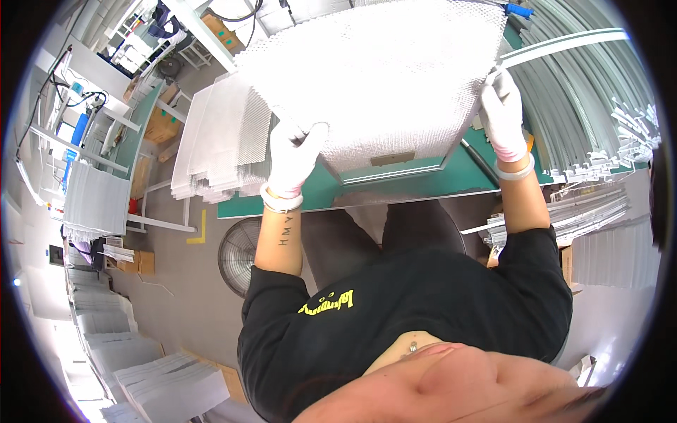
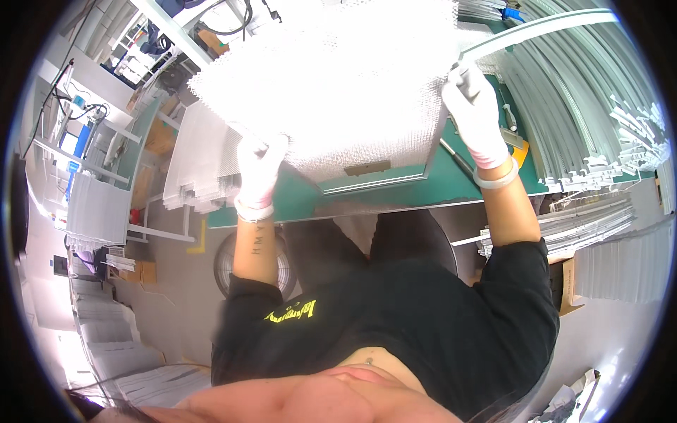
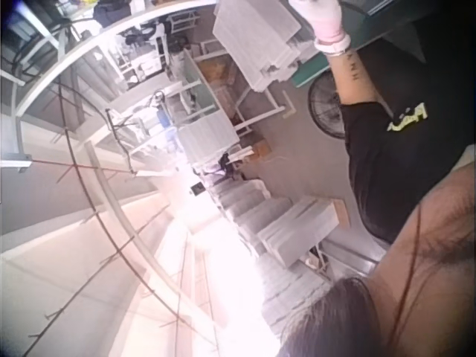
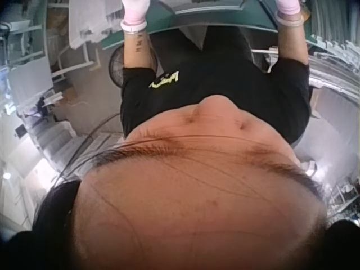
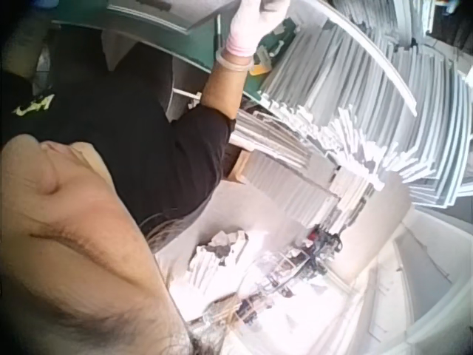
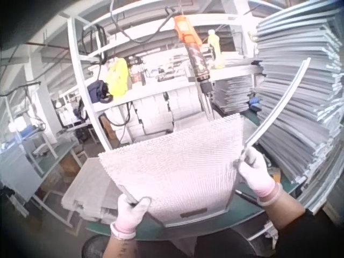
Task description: The person assembles metal frames by placing a mesh sheet on a workbench, positioning a plastic insert, and inserting metal bars into the frame's edges. They use a handheld power tool to secure the components and then stack the finished unit. The process is repeated for multiple units.
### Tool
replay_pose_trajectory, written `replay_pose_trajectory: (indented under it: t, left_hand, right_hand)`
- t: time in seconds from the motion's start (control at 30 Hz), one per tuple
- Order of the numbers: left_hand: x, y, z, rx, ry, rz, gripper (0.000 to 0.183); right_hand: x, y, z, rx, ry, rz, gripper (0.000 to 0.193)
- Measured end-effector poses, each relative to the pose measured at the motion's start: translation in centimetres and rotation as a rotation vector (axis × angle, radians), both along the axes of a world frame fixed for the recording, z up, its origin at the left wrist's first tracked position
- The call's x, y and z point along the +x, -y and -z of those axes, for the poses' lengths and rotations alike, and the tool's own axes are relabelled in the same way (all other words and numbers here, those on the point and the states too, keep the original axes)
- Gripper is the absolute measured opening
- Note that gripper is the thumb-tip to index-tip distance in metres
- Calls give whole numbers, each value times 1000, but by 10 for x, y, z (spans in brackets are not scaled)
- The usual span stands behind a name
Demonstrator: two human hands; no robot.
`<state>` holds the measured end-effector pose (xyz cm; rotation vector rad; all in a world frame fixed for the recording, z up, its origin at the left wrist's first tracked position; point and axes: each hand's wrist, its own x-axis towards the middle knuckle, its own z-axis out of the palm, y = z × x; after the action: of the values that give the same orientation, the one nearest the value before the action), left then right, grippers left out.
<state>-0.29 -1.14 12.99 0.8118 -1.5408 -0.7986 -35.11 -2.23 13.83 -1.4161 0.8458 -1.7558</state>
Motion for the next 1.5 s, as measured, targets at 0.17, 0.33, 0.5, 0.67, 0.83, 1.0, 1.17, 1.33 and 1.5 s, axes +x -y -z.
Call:
replay_pose_trajectory:
  t: [0.17,0.33,0.5,0.67,0.83,1.0,1.17,1.33,1.5]
  left_hand:
    - [-5,8,-27,-266,-145,-112,5]
    - [-13,20,-25,-212,-254,-193,21]
    - [-4,25,-14,-291,-198,-187,19]
    - [-5,33,-12,-293,-181,-211,18]
    - [-8,33,-17,-236,-222,-198,17]
    - [-7,32,-17,-236,-239,-198,16]
    - [-14,21,-21,-213,-266,-178,11]
    - [-7,26,-16,-241,-92,-231,20]
    - [-11,31,2,-129,-171,-158,18]
  right_hand:
    - [22,0,-14,-147,58,43,18]
    - [-4,25,21,-150,204,-247,42]
    - [-11,35,23,-10,331,-447,57]
    - [-21,35,16,41,189,-507,65]
    - [6,23,-7,-39,246,-385,55]
    - [31,6,-19,-80,-98,246,17]
    - [47,14,-8,-143,-146,553,42]
    - [45,9,-24,-62,81,223,25]
    - [17,29,34,-56,-111,141,25]
